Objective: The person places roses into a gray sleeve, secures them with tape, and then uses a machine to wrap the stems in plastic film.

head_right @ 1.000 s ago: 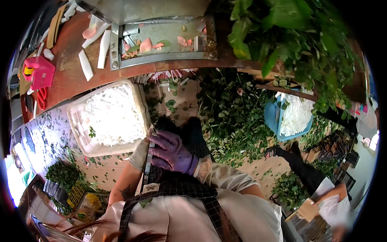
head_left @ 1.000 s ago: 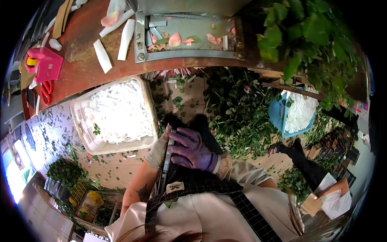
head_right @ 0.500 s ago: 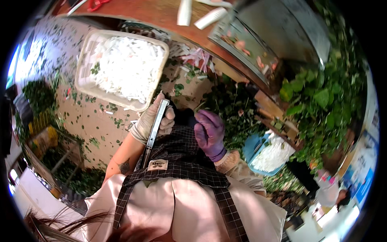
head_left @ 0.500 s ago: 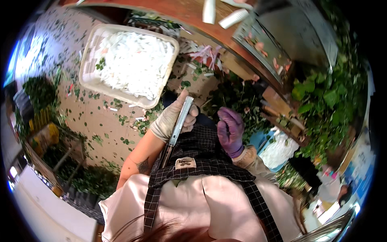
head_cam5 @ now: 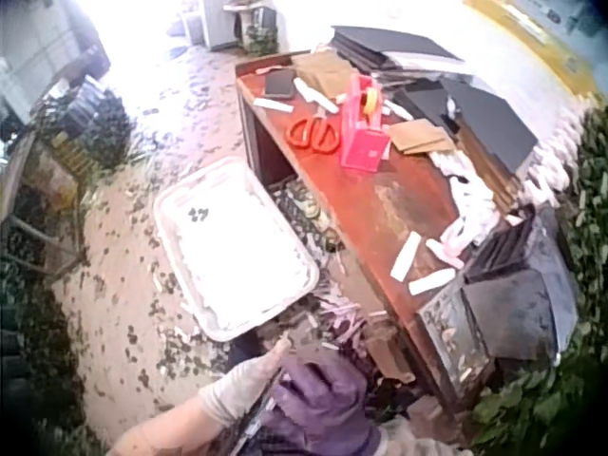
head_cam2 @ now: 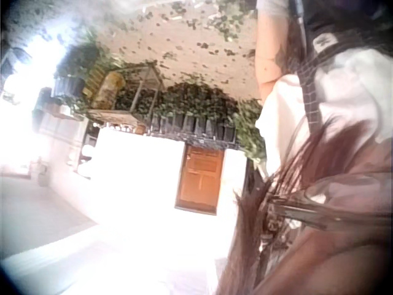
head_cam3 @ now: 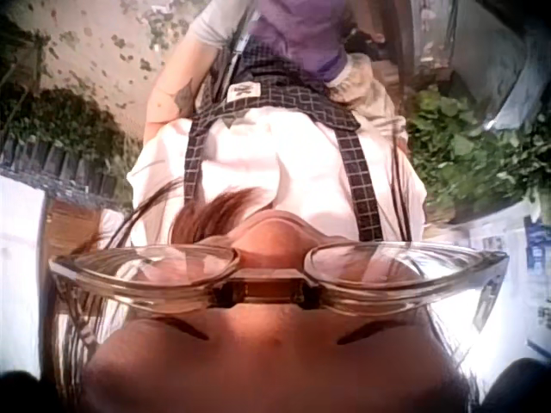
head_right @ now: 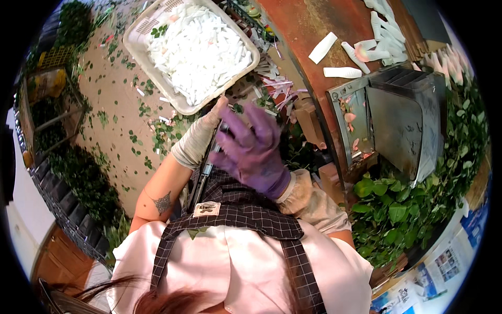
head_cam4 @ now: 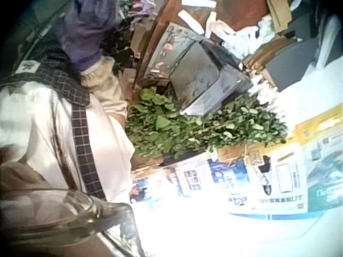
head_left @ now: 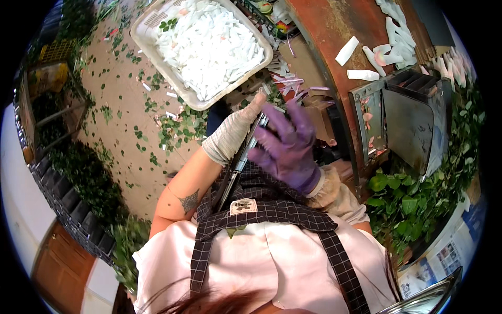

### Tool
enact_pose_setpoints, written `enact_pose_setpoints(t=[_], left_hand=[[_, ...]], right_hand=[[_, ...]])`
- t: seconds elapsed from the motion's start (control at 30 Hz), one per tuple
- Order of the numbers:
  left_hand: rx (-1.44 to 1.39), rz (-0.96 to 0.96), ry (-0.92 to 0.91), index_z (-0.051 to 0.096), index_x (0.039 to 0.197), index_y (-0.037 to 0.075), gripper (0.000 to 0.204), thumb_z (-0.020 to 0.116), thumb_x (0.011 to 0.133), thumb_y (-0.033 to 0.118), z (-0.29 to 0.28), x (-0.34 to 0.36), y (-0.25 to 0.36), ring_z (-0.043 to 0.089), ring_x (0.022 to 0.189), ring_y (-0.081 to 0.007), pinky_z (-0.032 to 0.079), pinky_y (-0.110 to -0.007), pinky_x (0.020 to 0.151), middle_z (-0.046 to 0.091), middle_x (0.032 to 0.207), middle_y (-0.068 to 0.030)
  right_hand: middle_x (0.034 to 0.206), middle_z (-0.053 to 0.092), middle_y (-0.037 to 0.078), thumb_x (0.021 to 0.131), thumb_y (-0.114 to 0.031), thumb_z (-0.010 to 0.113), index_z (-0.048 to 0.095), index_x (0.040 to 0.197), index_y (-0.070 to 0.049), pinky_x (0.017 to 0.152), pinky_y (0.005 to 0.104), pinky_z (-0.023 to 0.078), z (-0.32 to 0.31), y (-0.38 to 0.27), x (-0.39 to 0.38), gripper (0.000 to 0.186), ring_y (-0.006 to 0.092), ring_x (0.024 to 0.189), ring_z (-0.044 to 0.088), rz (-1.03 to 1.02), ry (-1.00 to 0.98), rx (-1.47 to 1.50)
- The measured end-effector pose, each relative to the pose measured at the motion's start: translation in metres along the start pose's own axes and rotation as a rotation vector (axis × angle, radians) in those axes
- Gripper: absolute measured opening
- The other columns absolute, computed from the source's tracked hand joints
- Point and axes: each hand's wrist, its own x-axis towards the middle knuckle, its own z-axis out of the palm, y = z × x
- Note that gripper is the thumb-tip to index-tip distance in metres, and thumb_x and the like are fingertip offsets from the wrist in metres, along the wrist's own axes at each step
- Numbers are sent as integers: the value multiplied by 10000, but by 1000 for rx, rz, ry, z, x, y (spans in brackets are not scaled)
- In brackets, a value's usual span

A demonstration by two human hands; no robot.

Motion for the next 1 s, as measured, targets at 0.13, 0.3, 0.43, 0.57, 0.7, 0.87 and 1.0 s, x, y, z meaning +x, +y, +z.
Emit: enact_pose_setpoints(t=[0.13, 0.3, 0.43, 0.57, 0.7, 0.87, 1.0], left_hand=[[-163, -141, -103, 623, 939, 68, 532, 403, 978, 551, -21, 3, -43, 537, 620, -115, 468, -240, 569, 585, 733, -24], [-475, -216, -4, 642, 692, 67, 696, 355, 943, 650, -69, 25, -98, 395, 395, -98, 303, -222, 342, 449, 472, 21], [-594, -203, 8, 652, 701, 50, 700, 370, 942, 643, -121, 62, -130, 402, 398, -107, 336, -232, 350, 467, 481, 7], [-525, -62, 3, 642, 705, 64, 690, 360, 944, 646, -167, 105, -157, 402, 398, -105, 353, -229, 369, 456, 487, 3], [-553, -5, 44, 621, 659, 81, 714, 352, 922, 687, -221, 131, -181, 394, 392, -119, 316, -247, 345, 436, 465, 10], [-602, 32, 46, 618, 636, 64, 736, 377, 898, 708, -278, 161, -217, 381, 370, -138, 322, -259, 336, 420, 441, -8], [-598, 27, 80, 540, 592, 66, 763, 358, 872, 753, -308, 176, -242, 374, 377, -173, 337, -279, 358, 381, 430, -30]], right_hand=[[1316, 511, 108, 947, -450, 521, 590, 1065, -133, 905, 367, 449, -4, 11, -37, 345, 269, 1197, 486, 18, 68, 102], [990, 647, 123, 884, -250, 648, 640, 1016, -53, 746, 369, 518, 115, 120, -139, 238, 287, 819, 640, 760, 127, 381], [943, 663, 129, 864, -200, 630, 637, 982, -62, 762, 398, 515, 225, 213, -223, 182, 312, 864, 643, 890, -256, 285], [1011, 663, 161, 839, -186, 611, 675, 1021, -117, 823, 420, 510, 343, 298, -260, 204, 348, 924, 641, 768, -655, -134], [972, 668, 178, 829, -176, 587, 642, 1133, -174, 809, 445, 507, 431, 360, -294, 309, 366, 904, 639, 827, -756, -266], [978, 666, 180, 832, -163, 587, 638, 1140, -164, 793, 446, 510, 513, 392, -294, 313, 361, 894, 644, 659, -734, -265], [984, 665, 181, 834, -152, 587, 635, 1146, -156, 781, 448, 513, 580, 429, -264, 316, 357, 886, 647, 569, -774, -286]])
